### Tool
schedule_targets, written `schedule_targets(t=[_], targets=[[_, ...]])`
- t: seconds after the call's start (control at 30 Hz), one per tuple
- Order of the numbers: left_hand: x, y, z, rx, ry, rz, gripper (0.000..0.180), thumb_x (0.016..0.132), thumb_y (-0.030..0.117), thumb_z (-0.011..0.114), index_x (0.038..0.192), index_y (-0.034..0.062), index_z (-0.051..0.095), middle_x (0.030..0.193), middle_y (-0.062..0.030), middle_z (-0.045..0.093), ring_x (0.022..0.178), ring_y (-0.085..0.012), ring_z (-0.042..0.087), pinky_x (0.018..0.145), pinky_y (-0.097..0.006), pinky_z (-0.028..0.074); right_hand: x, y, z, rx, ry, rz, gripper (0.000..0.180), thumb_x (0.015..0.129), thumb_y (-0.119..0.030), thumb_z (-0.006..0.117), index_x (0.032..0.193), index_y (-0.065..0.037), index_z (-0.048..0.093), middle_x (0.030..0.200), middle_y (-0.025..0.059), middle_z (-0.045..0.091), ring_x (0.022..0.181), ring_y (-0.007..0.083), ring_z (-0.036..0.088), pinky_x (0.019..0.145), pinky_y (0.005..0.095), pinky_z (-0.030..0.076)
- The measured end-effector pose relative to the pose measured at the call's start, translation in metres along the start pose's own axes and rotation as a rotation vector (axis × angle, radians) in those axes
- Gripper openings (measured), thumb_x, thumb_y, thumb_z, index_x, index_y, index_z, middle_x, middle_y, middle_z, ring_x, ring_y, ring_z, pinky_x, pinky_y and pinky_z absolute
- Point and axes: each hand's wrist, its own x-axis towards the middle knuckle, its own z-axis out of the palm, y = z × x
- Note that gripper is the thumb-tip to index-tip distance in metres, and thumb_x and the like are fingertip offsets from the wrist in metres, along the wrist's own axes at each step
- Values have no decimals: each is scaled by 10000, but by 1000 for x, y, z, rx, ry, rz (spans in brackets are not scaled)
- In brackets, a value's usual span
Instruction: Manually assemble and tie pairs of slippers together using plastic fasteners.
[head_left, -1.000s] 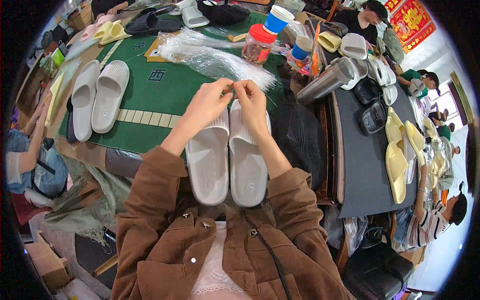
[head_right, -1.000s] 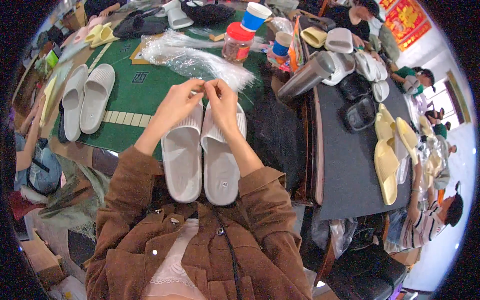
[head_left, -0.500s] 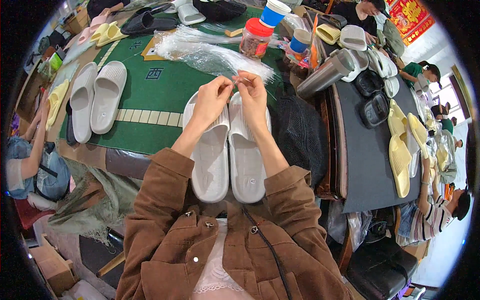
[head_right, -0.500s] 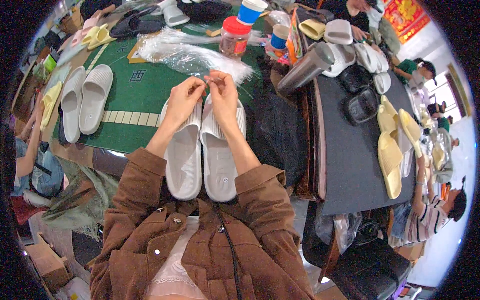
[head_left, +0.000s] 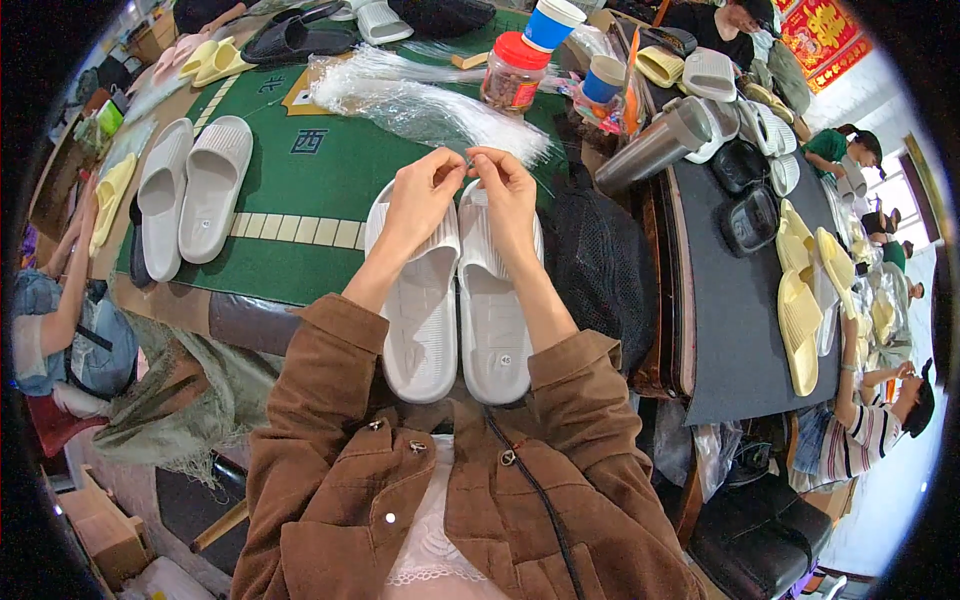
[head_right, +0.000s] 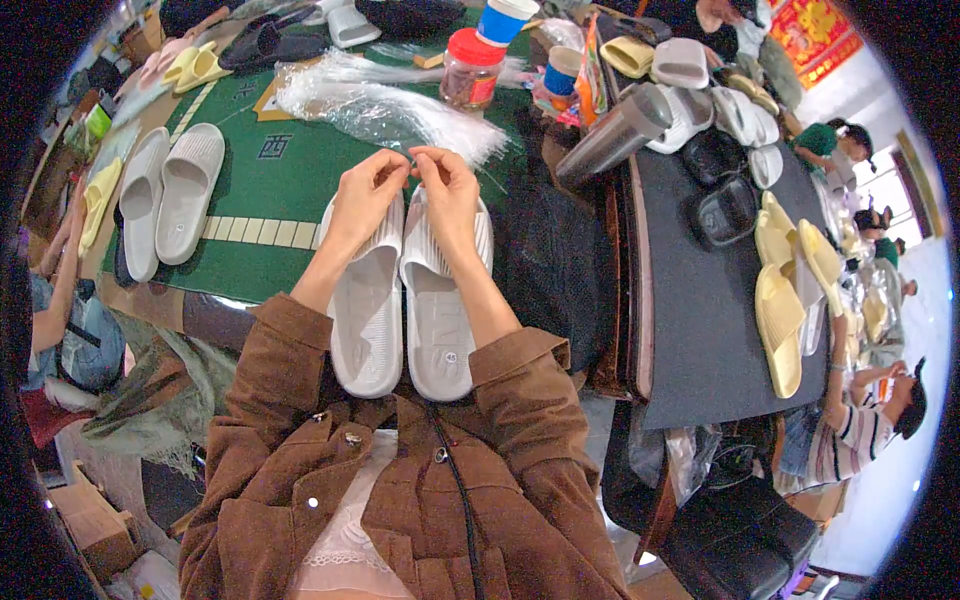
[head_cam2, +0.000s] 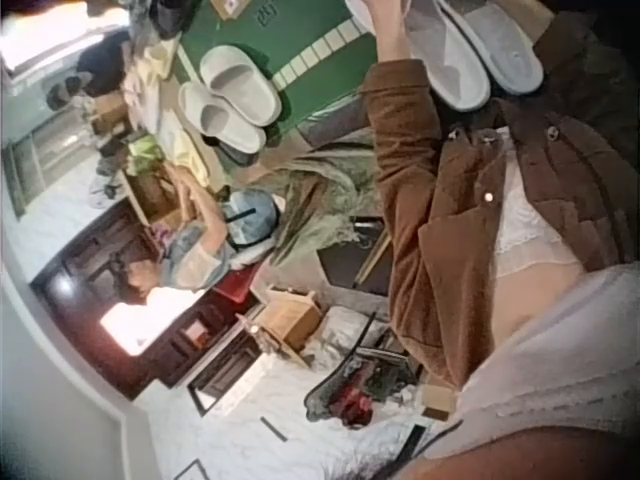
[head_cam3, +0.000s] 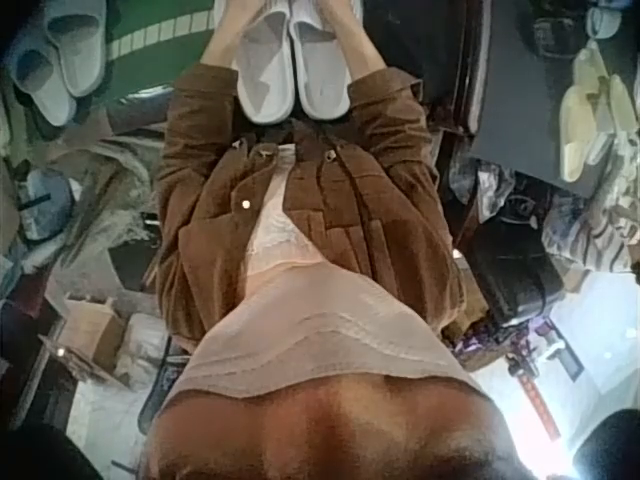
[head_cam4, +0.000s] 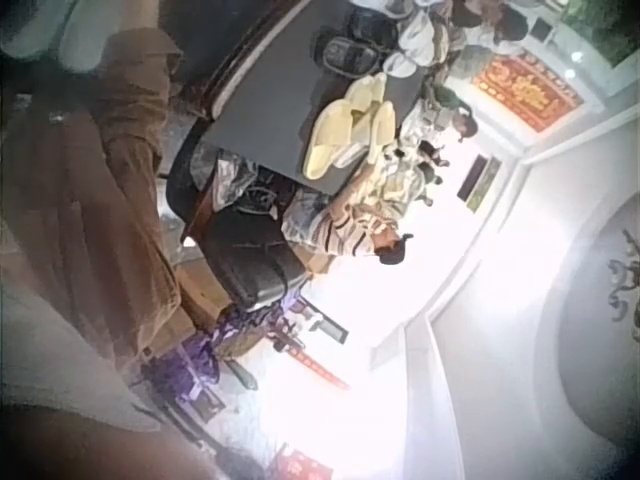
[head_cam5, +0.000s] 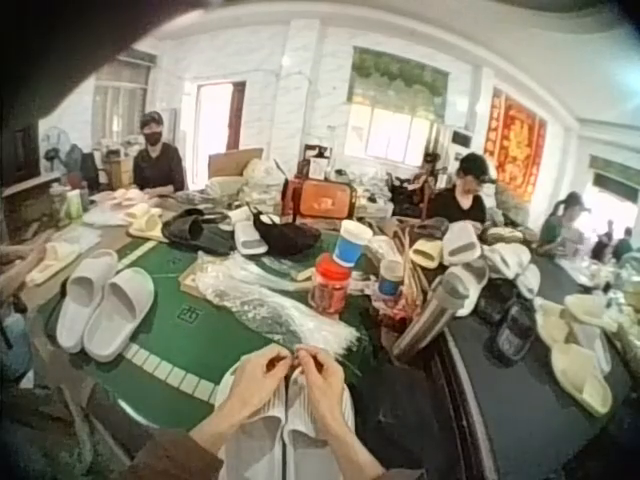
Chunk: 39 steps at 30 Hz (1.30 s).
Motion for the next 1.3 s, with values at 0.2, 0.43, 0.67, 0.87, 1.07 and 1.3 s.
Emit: schedule_targets(t=[0.2,0.43,0.67,0.87,1.07,1.3], targets=[[-1,2,1,19,25,41,113,862,77,579,911,-17,617,747,-102,630,651,-158,585,624,-290,467,0,1,2,8,-28,-5,140,897,-98,573,942,-2,665,849,14,635,719,71,543,635,209,429],[-2,1,2,24,91,67,114,850,66,593,917,-17,633,781,-105,638,654,-159,595,618,-285,474,-3,1,3,-216,3,-91,150,872,-107,606,957,-20,692,878,57,644,719,100,561,646,223,443],[-2,-5,2,42,82,75,120,841,65,606,924,-14,642,817,-112,645,682,-185,621,632,-296,488,-1,4,5,-209,-42,-119,178,882,-124,588,979,-27,701,934,88,637,835,163,608,709,269,485],[-1,-4,9,35,55,83,132,837,46,595,943,-12,648,901,-137,654,747,-231,644,672,-319,506,-4,3,1,-155,54,-55,211,888,-199,588,991,-61,709,1058,121,602,1007,219,564,848,327,453],[-2,-4,10,106,71,85,126,826,23,599,936,-4,654,870,-113,659,684,-166,601,642,-281,479,1,-15,-8,113,96,-17,252,971,-255,486,1031,-62,637,1041,9,627,932,80,569,650,232,482],[-3,-2,5,209,57,99,129,831,37,586,935,16,659,830,-99,644,688,-197,581,651,-299,464,-45,-163,-45,366,107,-184,234,1005,-246,393,978,-57,528,903,93,621,808,162,634,560,239,499]])
